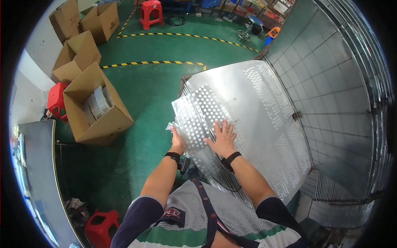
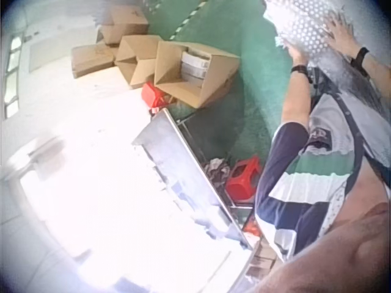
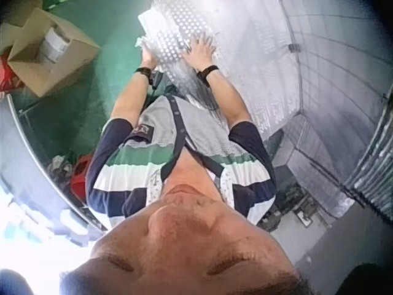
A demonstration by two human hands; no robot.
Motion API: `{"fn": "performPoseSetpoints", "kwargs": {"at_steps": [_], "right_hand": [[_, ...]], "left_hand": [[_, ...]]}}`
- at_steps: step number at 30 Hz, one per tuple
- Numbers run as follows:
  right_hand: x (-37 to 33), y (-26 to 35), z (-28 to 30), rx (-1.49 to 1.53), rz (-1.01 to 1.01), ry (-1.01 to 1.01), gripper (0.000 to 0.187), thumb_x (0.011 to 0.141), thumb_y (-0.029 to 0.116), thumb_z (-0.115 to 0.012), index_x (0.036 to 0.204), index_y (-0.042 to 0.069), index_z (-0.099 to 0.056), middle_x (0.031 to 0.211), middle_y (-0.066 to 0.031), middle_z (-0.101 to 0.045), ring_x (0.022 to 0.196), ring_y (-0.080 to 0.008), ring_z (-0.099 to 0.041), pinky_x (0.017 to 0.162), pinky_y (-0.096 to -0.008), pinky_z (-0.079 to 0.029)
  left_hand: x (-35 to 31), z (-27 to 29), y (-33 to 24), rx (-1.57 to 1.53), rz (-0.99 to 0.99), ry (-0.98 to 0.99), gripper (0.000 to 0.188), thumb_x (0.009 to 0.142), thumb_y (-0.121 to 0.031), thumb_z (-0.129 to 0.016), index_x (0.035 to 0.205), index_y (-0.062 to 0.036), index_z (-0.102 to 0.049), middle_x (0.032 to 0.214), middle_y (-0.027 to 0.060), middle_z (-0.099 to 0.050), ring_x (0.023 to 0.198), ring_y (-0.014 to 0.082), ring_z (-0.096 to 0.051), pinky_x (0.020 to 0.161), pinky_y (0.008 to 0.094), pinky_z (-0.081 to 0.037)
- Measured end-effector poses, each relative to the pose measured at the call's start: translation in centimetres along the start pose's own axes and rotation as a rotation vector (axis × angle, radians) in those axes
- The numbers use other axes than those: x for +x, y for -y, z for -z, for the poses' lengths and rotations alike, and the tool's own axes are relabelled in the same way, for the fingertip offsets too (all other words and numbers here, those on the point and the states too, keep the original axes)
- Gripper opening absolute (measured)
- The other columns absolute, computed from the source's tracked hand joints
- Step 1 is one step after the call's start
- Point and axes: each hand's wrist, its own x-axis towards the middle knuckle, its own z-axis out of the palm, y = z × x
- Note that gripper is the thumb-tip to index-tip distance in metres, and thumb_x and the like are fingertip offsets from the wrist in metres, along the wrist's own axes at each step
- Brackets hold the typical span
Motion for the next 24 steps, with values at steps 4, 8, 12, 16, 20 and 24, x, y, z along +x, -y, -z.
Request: {"fn": "performPoseSetpoints", "kwargs": {"at_steps": [4, 8, 12, 16, 20, 24], "right_hand": [[-0.6, 0.2, -1.1, -0.089, 0.008, 0.032, 0.072, 0.081, 0.040, -0.054, 0.137, 0.009, -0.021, 0.140, -0.0261, -0.014, 0.125, -0.0528, -0.014, 0.092, -0.0655, -0.024], [-0.2, 1.1, -1.3, -0.197, -0.040, 0.021, 0.061, 0.084, 0.024, -0.050, 0.136, 0.006, -0.023, 0.139, -0.0255, -0.019, 0.120, -0.0527, -0.025, 0.085, -0.0632, -0.035], [0.3, 0.7, -0.7, -0.127, -0.018, 0.018, 0.057, 0.083, 0.016, -0.046, 0.135, 0.004, -0.025, 0.137, -0.0257, -0.022, 0.118, -0.0518, -0.029, 0.082, -0.0599, -0.040], [0.7, 1.5, -1.2, -0.150, 0.043, 0.011, 0.061, 0.079, 0.017, -0.052, 0.132, -0.001, -0.027, 0.130, -0.0285, -0.030, 0.111, -0.0497, -0.038, 0.086, -0.0503, -0.042], [-1.4, 6.5, -1.5, -0.146, 0.270, 0.034, 0.060, 0.078, 0.027, -0.056, 0.123, -0.007, -0.036, 0.121, -0.0294, -0.039, 0.102, -0.0442, -0.047, 0.082, -0.0454, -0.045], [-0.7, 5.3, 2.5, 0.105, 0.290, 0.065, 0.052, 0.079, 0.029, -0.055, 0.116, -0.006, -0.043, 0.107, -0.0260, -0.049, 0.093, -0.0400, -0.054, 0.078, -0.0447, -0.046]], "left_hand": [[-1.7, -1.1, -0.3, -0.074, 0.108, 0.153, 0.094, 0.077, -0.075, -0.025, 0.137, -0.0029, -0.022, 0.137, 0.0152, -0.032, 0.123, 0.0304, -0.035, 0.101, 0.0415, -0.029], [-2.4, -1.4, -0.2, 0.046, 0.042, 0.082, 0.087, 0.080, -0.065, -0.039, 0.135, -0.0001, -0.026, 0.135, 0.0157, -0.036, 0.121, 0.0305, -0.038, 0.100, 0.0421, -0.030], [-3.8, -0.7, -0.7, 0.138, 0.073, 0.139, 0.072, 0.084, -0.058, -0.040, 0.132, -0.0054, -0.034, 0.132, 0.0142, -0.041, 0.120, 0.0291, -0.040, 0.100, 0.0442, -0.030], [-3.5, 0.9, -1.1, 0.046, -0.076, 0.091, 0.080, 0.081, -0.061, -0.043, 0.130, 0.0016, -0.034, 0.126, 0.0148, -0.045, 0.113, 0.0269, -0.045, 0.095, 0.0424, -0.036], [-2.9, -2.8, -1.2, 0.011, -0.182, 0.016, 0.085, 0.079, -0.073, -0.021, 0.130, -0.0071, -0.037, 0.129, 0.0094, -0.044, 0.116, 0.0258, -0.043, 0.099, 0.0394, -0.031], [-3.8, -2.4, -3.0, -0.032, -0.163, 0.128, 0.084, 0.080, -0.073, -0.017, 0.132, -0.0087, -0.034, 0.129, 0.0111, -0.043, 0.118, 0.0280, -0.041, 0.101, 0.0413, -0.030]]}}
